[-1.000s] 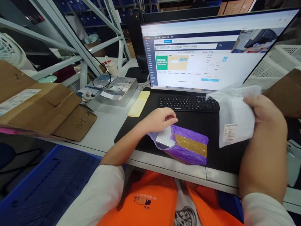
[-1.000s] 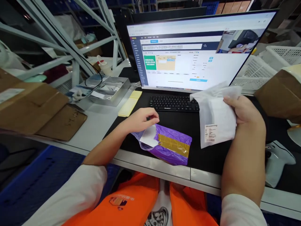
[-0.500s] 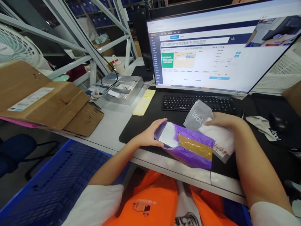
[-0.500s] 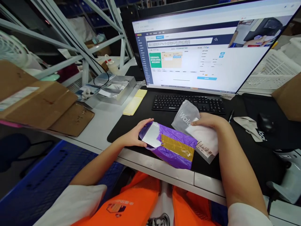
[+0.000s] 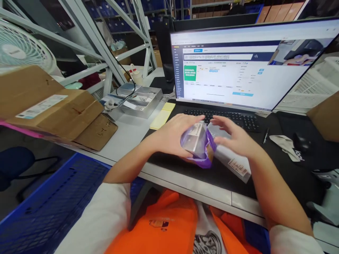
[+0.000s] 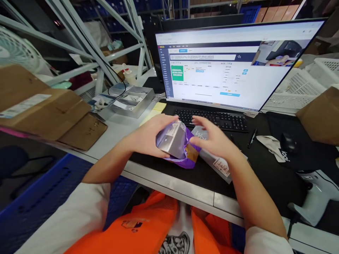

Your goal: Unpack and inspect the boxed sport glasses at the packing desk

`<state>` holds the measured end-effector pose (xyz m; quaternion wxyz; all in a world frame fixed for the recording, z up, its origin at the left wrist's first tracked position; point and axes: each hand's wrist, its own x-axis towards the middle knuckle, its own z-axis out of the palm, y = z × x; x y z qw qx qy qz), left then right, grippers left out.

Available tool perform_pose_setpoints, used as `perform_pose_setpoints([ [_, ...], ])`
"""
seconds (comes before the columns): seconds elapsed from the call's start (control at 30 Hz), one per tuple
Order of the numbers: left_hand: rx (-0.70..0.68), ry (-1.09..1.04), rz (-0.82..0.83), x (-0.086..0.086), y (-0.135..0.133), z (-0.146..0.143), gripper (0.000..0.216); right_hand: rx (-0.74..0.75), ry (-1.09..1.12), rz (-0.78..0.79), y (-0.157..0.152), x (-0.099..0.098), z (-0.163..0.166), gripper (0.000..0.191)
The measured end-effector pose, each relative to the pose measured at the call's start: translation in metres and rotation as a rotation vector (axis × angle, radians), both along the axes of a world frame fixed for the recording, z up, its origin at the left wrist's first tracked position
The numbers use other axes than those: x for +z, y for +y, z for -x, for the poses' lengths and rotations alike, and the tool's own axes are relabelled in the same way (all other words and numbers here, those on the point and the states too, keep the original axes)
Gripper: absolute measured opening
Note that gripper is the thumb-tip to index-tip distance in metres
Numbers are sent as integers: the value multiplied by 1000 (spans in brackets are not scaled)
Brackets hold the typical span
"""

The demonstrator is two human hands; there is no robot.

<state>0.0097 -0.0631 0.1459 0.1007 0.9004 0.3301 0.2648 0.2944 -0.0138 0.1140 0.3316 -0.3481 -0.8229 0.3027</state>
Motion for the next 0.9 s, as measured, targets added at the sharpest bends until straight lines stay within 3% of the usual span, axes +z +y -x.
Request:
perform_pose_setpoints([
  [0.1, -19, 122, -80, 16, 1, -24, 107, 150, 9, -84, -23, 10, 13, 97],
  [0.2, -38, 57, -40, 12, 7, -28, 107, 118, -75, -123, -27, 13, 12, 83],
  [0.3, 148, -5, 25, 6, 11, -18, 81, 70, -154, -49, -24, 12, 6, 72],
  [0.4, 378, 56, 118, 9, 11, -13, 60, 80, -149, 3, -24, 12, 5, 76],
  [0.57, 408, 57, 127, 24, 5, -8, 17, 153, -151, 53, -25, 11, 5, 75],
  [0.73, 331, -82, 144, 20, 18, 15, 13, 194, -134, 87, -20, 13, 6, 60],
  [0.9, 358, -446, 268, 3, 45, 14, 30, 48, -91, 94, -19, 10, 12, 64],
])
